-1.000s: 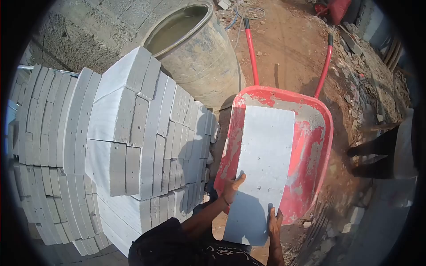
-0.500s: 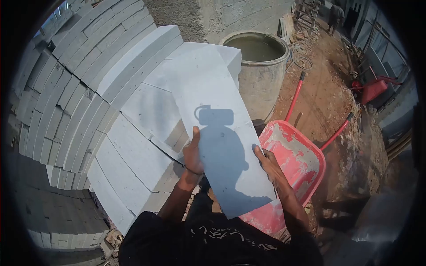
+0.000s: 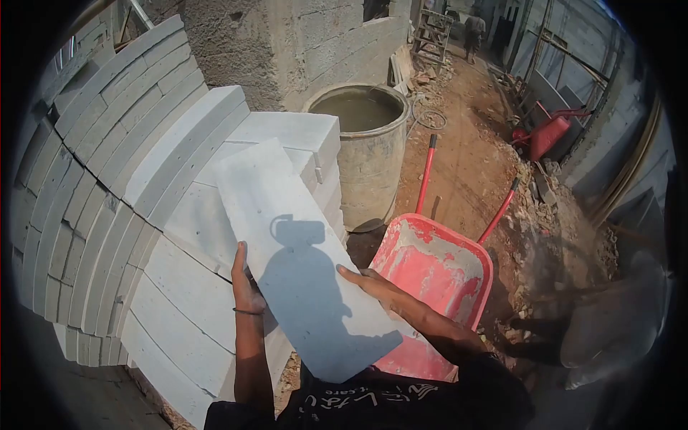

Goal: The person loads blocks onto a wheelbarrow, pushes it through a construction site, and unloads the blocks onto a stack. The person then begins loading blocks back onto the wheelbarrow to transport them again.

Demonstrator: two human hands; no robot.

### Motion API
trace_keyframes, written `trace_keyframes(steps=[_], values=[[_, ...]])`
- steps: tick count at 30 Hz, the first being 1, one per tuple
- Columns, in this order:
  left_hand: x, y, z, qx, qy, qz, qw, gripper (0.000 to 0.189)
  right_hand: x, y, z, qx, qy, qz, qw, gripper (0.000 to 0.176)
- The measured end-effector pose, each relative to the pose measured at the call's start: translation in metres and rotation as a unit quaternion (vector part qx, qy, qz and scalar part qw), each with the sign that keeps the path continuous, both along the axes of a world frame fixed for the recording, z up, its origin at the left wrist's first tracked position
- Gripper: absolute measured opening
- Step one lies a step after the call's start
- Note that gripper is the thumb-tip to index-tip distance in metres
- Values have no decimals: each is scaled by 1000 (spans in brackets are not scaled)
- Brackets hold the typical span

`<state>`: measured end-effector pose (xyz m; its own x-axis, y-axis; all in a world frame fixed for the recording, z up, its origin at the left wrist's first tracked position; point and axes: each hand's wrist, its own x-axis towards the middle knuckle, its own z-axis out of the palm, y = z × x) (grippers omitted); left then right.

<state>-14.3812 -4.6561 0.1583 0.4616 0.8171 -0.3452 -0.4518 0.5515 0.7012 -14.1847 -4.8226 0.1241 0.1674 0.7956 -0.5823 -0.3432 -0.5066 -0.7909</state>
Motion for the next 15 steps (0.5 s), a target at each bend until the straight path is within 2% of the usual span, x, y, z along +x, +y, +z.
trace_keyframes(steps=[1, 3, 5, 8, 10, 11, 12, 15], values=[[-6, -1, 0, -3, 15, 8, 1000, 66, 3, -4, 1, 4, -7, 15, 1000, 72], [-34, 10, -36, -85, -9, -68, 994, 78, 8, -7, -6, 88, -29, 66, 993, 65], [-47, -26, -28, -45, 82, 22, 995, 82, 5, -7, -17, 90, -11, 36, 995, 59], [-88, -86, -81, 78, 67, -86, 991, 84, -2, -10, 1, 93, 20, -25, 995, 57], [-100, -137, -97, 24, 73, -112, 991, 85, -8, -11, 21, 81, 54, -47, 994, 54], [-107, -150, -111, -28, 69, -111, 991, 85, -12, -12, 31, 78, 67, -56, 993, 54], [-114, -154, -130, -27, 70, -114, 991, 85, -16, -10, 41, 75, 52, -61, 994, 54], [-119, -158, -171, 27, 28, 27, 999, 83, -20, 7, 44, 62, 45, -83, 994, 55]])
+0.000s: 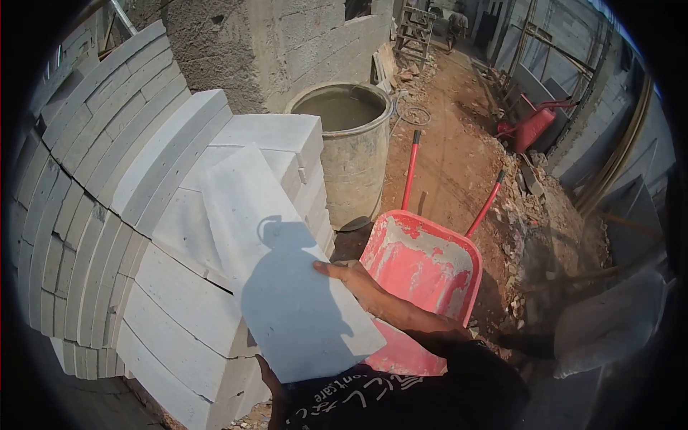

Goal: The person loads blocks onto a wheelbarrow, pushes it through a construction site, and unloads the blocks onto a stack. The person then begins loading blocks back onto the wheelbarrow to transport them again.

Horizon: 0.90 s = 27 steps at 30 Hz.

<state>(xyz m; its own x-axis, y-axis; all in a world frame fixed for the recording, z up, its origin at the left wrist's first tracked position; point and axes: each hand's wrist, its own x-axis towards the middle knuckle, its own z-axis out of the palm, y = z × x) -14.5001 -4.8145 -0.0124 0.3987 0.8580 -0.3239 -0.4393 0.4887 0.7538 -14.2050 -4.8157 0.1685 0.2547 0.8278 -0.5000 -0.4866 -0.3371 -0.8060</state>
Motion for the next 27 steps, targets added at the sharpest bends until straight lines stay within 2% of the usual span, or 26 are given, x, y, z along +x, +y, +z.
trace_keyframes(steps=[5, 6, 8, 9, 10, 11, 12, 13, 14, 15, 16, 17, 18, 20, 21, 22, 23, 24, 26, 27], values=[[9, 12, 22, -63, -120, 13, 991, 78, -1, 59, -25, 25, 60, -11, 998, 57], [11, 11, 30, -73, -150, 28, 986, 78, -2, 74, -36, 31, 85, 2, 996, 51], [14, 6, 42, -83, -197, 89, 973, 77, 1, 87, -40, 47, 101, 17, 994, 46], [14, 5, 47, -71, -190, 153, 967, 71, -2, 89, -41, 41, 83, 17, 996, 46], [15, 10, 39, -62, -200, 150, 966, 71, -4, 92, -41, 36, 63, 17, 997, 46], [14, 12, 30, 46, -93, 248, 963, 69, -5, 90, -39, 47, 75, 17, 996, 46], [11, 16, 21, 207, 0, 268, 941, 65, -2, 86, -40, 49, 74, 11, 996, 46], [8, 20, 15, 350, 87, 309, 880, 62, 4, 80, -44, 61, 77, 59, 993, 54], [14, 25, 35, 350, 85, 302, 883, 62, 9, 72, -49, 72, 80, 106, 989, 62], [21, 31, 56, 402, 142, 327, 844, 62, 15, 64, -59, 69, 79, 100, 989, 62], [30, 35, 73, 449, 196, 351, 798, 63, 22, 56, -72, 134, 93, 128, 978, 71], [36, 37, 78, 446, 196, 348, 801, 63, 26, 44, -80, 199, 108, 157, 961, 82], [41, 38, 82, 445, 176, 326, 815, 63, 31, 28, -86, 197, 107, 155, 962, 82], [40, 45, 82, 449, 156, 305, 825, 63, 42, -3, -92, 367, 0, 259, 893, 97], [35, 48, 78, 379, 84, 298, 872, 63, 45, -14, -88, 370, -1, 260, 892, 97], [33, 50, 76, 302, 13, 289, 909, 63, 46, -26, -77, 335, -146, 281, 887, 99], [37, 51, 78, 301, 14, 294, 907, 63, 46, -36, -70, 293, -287, 296, 863, 101], [41, 51, 85, 280, 0, 289, 915, 63, 44, -39, -70, 295, -282, 305, 861, 101], [43, 50, 99, 252, 0, 312, 916, 63, 36, -37, -73, 325, -452, 229, 799, 96], [45, 51, 106, 248, 32, 318, 914, 63, 35, -33, -70, 327, -456, 220, 798, 88]])
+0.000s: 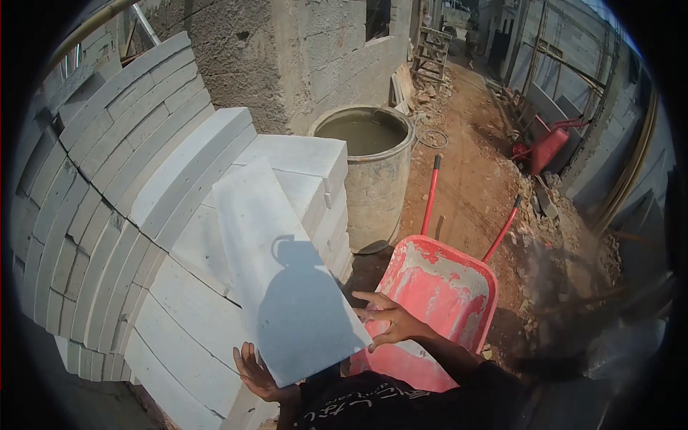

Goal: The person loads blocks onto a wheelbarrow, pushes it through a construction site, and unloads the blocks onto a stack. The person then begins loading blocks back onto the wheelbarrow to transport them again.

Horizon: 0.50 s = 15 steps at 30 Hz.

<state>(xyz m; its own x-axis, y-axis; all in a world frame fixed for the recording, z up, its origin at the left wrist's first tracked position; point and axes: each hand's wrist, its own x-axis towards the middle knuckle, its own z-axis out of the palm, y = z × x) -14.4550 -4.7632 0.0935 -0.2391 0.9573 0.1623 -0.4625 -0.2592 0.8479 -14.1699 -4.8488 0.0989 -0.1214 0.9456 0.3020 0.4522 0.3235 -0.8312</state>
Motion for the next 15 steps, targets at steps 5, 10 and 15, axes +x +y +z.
trace_keyframes(steps=[5, 10, 15], values=[[-35, 47, -20, 2, 110, 137, 984, 60, -43, 32, -10, 82, -67, -23, 994, 80], [-102, 132, -33, -53, 55, 226, 971, 61, -123, 86, -15, 164, -115, -51, 979, 71], [-184, 263, -71, -106, 110, 271, 951, 56, -205, 156, -30, 182, -80, -121, 973, 71]])
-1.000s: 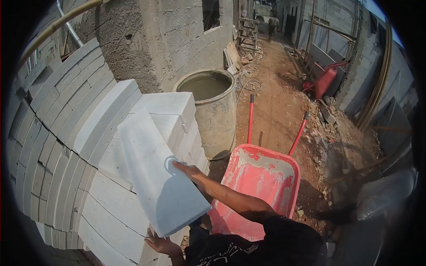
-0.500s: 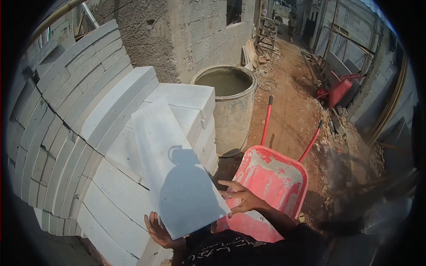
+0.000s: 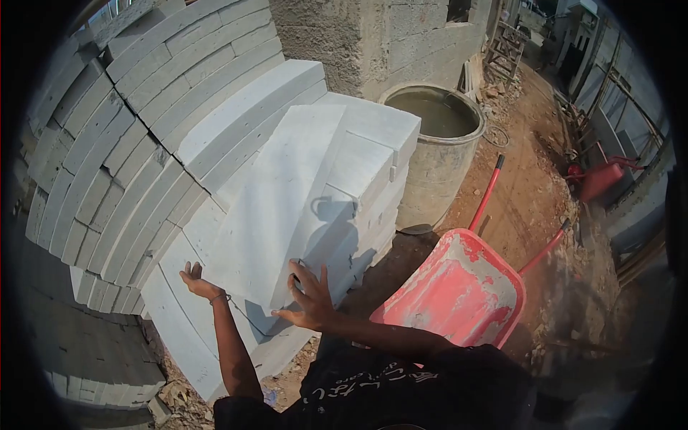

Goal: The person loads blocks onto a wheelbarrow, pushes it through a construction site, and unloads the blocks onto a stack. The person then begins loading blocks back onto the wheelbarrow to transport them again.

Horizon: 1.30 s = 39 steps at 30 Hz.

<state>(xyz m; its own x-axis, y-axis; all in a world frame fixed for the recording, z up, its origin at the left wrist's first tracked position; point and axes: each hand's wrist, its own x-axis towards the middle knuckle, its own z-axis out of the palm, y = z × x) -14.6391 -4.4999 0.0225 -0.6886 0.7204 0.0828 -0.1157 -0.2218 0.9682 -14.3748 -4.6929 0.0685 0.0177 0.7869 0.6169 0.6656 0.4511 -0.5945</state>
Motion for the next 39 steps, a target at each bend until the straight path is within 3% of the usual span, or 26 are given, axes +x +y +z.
trace_keyframes(steps=[4, 6, 7, 9, 12, 13, 14, 15, 16, 17, 18, 19, 21, 24, 27, 30, 33, 35, 37, 39], values=[[-5, 3, 14, -25, 109, 70, 991, 56, 0, 26, 13, 4, 6, 19, 1000, 61], [25, -58, 31, 69, 111, -19, 991, 57, 38, 21, 19, 35, 21, 28, 999, 56], [42, -80, 38, 66, 113, -16, 991, 57, 60, 21, 16, 26, 4, -19, 999, 56], [65, -111, 44, 61, 5, -86, 994, 61, 107, 28, 1, -1, -11, -110, 994, 58], [68, -75, 25, 52, -24, -61, 996, 66, 175, 52, -15, -99, 1, -233, 967, 75], [72, -71, 26, 30, 78, -30, 996, 70, 192, 56, -18, -95, 0, -236, 967, 75], [72, -65, 27, 35, 78, -34, 996, 70, 206, 62, -21, -168, 0, -243, 955, 84], [69, -60, 29, 49, -65, -63, 995, 68, 214, 69, -24, -242, 2, -247, 938, 94], [67, -58, 29, 58, -158, -79, 983, 65, 216, 74, -31, -244, 5, -250, 937, 94], [66, -58, 31, 66, -251, -86, 962, 62, 213, 78, -39, -260, 51, -164, 950, 102], [57, -51, 18, 65, -249, -87, 962, 62, 208, 83, -48, -272, 95, -76, 954, 110], [43, -40, -1, 74, -202, -67, 974, 69, 196, 89, -59, -258, 103, -66, 958, 119], [52, -23, 2, 100, -73, 6, 992, 72, 186, 94, -63, -268, 114, -91, 952, 122], [30, 42, -13, 61, -119, -60, 989, 66, 177, 97, -52, -285, 121, -128, 942, 126], [63, 67, 38, 46, -216, -124, 967, 61, 174, 99, -48, -293, 128, -136, 938, 126], [43, 123, 6, 88, -124, -80, 985, 60, 168, 99, -52, -290, 125, -147, 938, 126], [50, 173, 5, 104, -82, -81, 988, 61, 163, 101, -49, -262, 85, -183, 944, 124], [72, 175, 29, 82, -116, -119, 983, 68, 160, 101, -46, -249, 57, -205, 945, 123], [90, 162, 50, 67, -144, -177, 971, 75, 159, 101, -42, -250, 129, -192, 940, 123], [98, 156, 50, 53, -140, -150, 977, 74, 158, 98, -36, -268, 157, -187, 932, 124]])
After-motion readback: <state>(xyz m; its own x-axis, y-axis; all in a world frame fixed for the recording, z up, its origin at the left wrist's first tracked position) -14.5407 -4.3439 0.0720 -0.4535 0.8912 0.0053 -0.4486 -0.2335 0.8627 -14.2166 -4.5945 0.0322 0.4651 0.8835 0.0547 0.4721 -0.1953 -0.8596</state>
